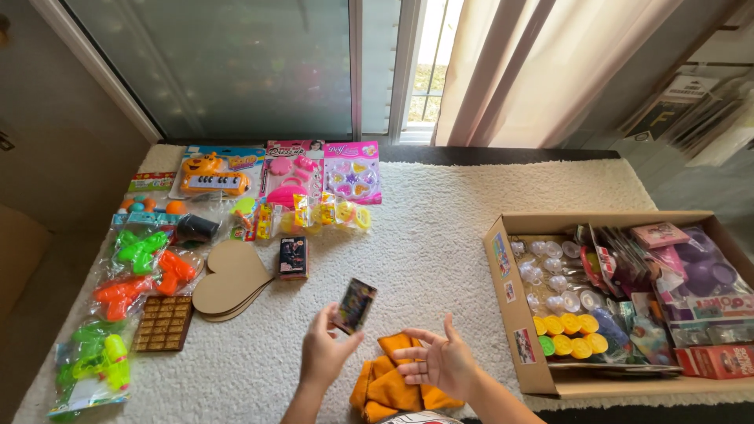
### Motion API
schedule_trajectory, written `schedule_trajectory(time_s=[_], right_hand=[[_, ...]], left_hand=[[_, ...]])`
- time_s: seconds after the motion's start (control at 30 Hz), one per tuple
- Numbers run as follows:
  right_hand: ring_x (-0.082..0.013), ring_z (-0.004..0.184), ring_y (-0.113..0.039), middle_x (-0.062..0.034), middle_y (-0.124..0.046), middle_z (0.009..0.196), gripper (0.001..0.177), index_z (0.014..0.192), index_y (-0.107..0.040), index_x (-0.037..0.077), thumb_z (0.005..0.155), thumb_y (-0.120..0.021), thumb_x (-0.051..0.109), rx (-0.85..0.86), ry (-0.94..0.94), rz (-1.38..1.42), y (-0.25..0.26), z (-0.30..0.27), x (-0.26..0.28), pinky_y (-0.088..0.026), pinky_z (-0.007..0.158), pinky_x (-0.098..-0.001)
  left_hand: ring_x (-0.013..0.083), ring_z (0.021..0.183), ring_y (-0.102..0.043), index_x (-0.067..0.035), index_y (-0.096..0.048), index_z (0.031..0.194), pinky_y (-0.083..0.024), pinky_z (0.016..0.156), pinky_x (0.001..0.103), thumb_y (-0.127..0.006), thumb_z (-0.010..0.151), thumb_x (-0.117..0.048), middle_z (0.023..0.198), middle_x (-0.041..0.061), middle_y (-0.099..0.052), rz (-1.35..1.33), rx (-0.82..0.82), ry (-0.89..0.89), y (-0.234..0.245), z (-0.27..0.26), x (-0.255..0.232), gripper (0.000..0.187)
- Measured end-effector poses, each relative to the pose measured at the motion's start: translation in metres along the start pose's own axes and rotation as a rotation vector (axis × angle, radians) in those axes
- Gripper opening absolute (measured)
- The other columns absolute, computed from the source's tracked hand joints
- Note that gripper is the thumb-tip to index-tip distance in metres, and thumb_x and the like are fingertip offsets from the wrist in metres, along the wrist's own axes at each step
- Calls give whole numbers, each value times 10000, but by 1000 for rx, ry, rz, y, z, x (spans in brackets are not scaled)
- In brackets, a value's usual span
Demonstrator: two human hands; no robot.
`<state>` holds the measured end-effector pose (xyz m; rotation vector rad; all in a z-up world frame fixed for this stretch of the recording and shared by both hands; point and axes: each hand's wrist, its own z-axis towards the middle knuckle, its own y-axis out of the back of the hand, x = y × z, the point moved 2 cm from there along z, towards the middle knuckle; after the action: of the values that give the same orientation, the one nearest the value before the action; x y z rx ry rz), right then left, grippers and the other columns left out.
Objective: Sorting and packing various small toy packages into a cardboard box and an orange pouch
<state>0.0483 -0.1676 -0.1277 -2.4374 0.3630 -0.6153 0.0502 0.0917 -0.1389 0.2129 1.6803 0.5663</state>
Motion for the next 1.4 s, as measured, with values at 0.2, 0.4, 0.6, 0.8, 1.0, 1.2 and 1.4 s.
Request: schedule_trajectory(time_s=[0.2, 0.4, 0.6, 0.8, 1.0, 1.2, 1.4], right_hand=[[-436, 863, -670, -319, -688, 1184, 1083, 1404, -560, 37, 869, -149, 884, -127, 49, 53, 41, -8, 0, -532, 734, -530], [-468, 898, -663, -313, -693, 1200, 1091, 1379, -593, 39, 876, -167, 908, -216, 54, 148, 87, 4, -10, -516, 749, -561], [-468, 905, -657, -310, -686, 1198, 1096, 1374, -592, 26, 883, -171, 910, -259, 48, 196, 91, 2, -10, -519, 745, -563], [-461, 882, -656, -325, -690, 1206, 1075, 1355, -603, 14, 904, -153, 879, -278, 46, 150, 79, 6, -11, -515, 739, -560], [-442, 878, -655, -308, -691, 1205, 1073, 1379, -601, 8, 915, -150, 863, -266, 34, 135, 69, 6, -6, -516, 759, -545], [-441, 891, -651, -315, -687, 1200, 1081, 1368, -610, -4, 923, -141, 862, -264, 52, 150, 65, -1, -5, -520, 771, -547], [-440, 882, -666, -298, -700, 1160, 1080, 1352, -622, 9, 899, -170, 879, -237, 81, 171, 80, 0, -13, -522, 734, -535]], left_hand=[[336, 1054, -642, -101, -597, 1271, -528, 825, 485, -895, 661, -407, 1152, 135, -684, 252, -481, 26, 42, 91, 58, 744], [416, 1057, -576, -87, -570, 1228, -507, 748, 567, -862, 640, -374, 1149, 195, -632, 441, -669, 43, 38, 143, 87, 716], [424, 962, -597, -73, -571, 1185, -488, 763, 535, -879, 599, -366, 1069, 205, -642, 520, -732, -72, 21, 165, 101, 724], [422, 1002, -601, -93, -553, 1207, -508, 762, 552, -928, 603, -413, 1117, 198, -635, 514, -639, 17, 14, 168, 110, 780], [429, 1006, -601, -79, -538, 1236, -505, 782, 547, -944, 599, -431, 1147, 208, -639, 490, -610, 43, 16, 162, 103, 833], [461, 1217, -544, 21, -390, 1486, -459, 980, 541, -924, 563, -603, 1342, 283, -564, 420, -630, -24, 20, 137, 89, 1236], [356, 1119, -637, -65, -530, 1334, -490, 948, 475, -784, 764, -566, 1215, 171, -661, 218, -379, 144, -33, 53, 137, 800]])
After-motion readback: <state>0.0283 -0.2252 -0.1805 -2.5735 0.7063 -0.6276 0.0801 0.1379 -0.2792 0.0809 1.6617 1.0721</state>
